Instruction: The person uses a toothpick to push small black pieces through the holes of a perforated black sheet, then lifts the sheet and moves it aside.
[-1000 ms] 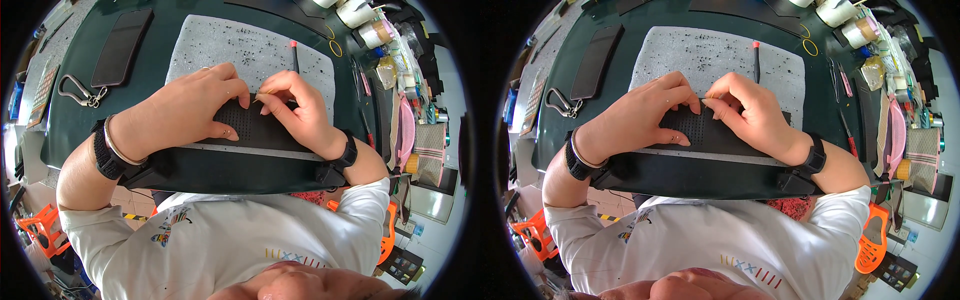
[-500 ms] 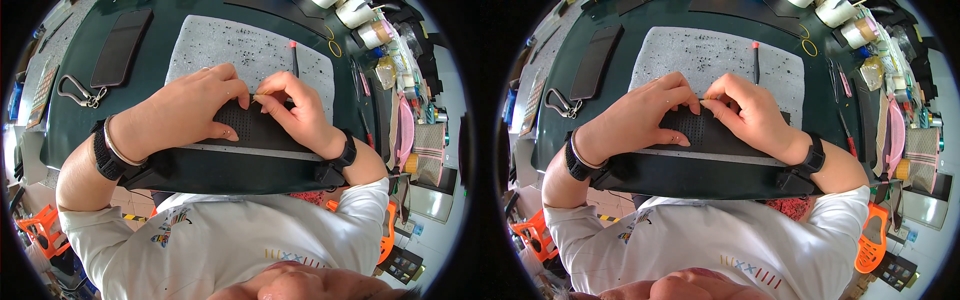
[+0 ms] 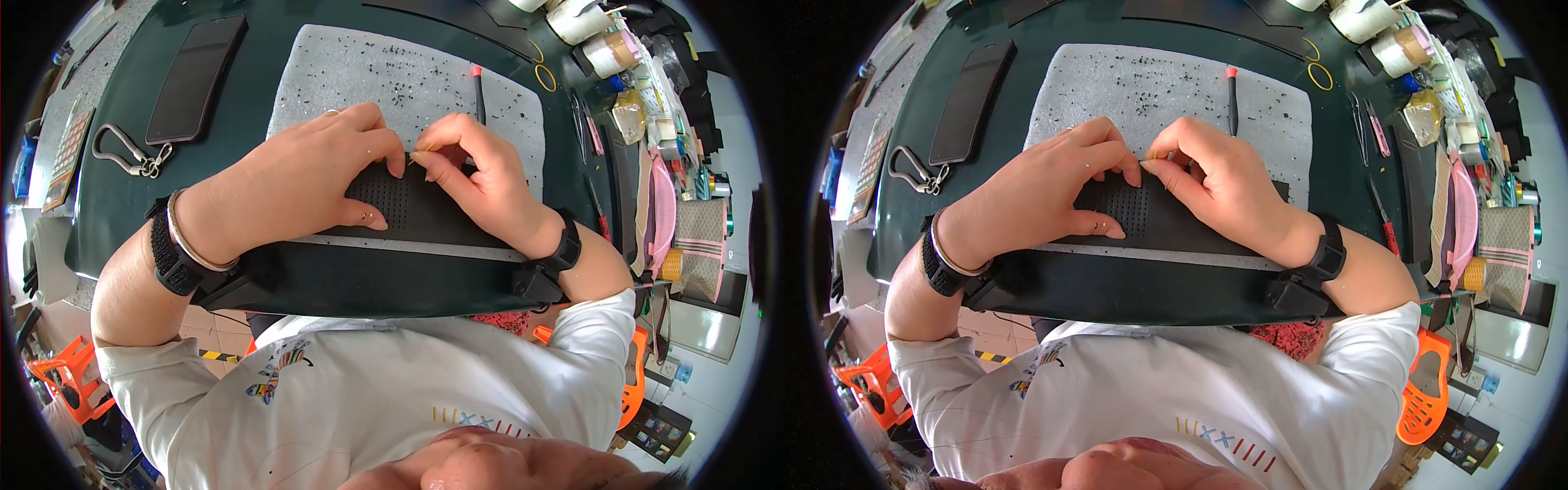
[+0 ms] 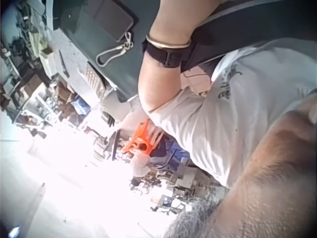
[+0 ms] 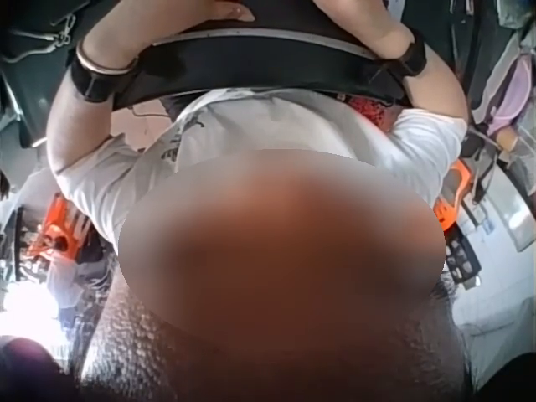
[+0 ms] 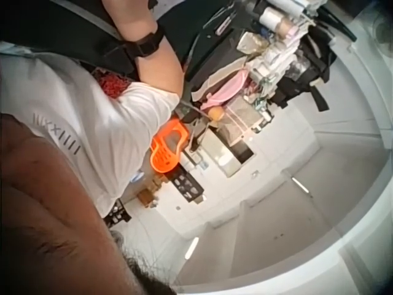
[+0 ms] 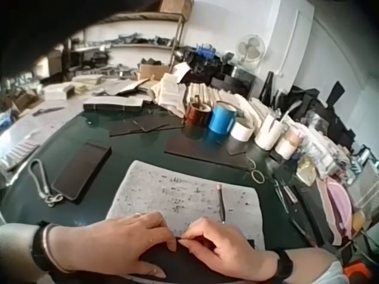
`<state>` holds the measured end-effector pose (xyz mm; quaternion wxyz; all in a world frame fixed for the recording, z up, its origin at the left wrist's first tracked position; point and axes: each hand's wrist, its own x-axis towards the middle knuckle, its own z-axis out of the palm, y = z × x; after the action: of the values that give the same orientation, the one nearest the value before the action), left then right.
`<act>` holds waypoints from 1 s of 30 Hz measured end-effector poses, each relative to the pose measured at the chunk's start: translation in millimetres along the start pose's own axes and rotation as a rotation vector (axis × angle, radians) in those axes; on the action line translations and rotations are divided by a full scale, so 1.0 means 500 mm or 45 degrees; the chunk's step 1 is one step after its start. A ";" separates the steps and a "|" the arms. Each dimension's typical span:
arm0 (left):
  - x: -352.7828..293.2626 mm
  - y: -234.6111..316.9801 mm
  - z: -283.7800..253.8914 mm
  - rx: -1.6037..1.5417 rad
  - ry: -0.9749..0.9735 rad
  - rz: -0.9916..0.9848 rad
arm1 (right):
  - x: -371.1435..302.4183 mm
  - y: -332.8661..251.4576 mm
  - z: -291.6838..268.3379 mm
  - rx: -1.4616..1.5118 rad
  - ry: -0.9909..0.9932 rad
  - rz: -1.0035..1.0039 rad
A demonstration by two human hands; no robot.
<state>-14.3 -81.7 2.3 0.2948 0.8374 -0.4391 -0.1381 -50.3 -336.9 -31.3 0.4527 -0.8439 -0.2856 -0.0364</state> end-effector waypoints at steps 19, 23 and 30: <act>0.002 0.008 -0.005 -0.014 -0.027 -0.055 | -0.005 -0.001 -0.005 0.009 -0.020 0.020; 0.001 0.008 -0.005 -0.029 -0.029 -0.064 | -0.004 -0.004 -0.005 -0.015 -0.025 0.020; 0.001 0.009 -0.005 -0.026 -0.026 -0.063 | -0.007 -0.006 -0.004 0.012 -0.015 0.020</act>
<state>-15.7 -82.9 6.9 0.2953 0.8435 -0.4198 -0.1584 -54.4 -338.6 -29.2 0.4554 -0.8442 -0.2815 -0.0266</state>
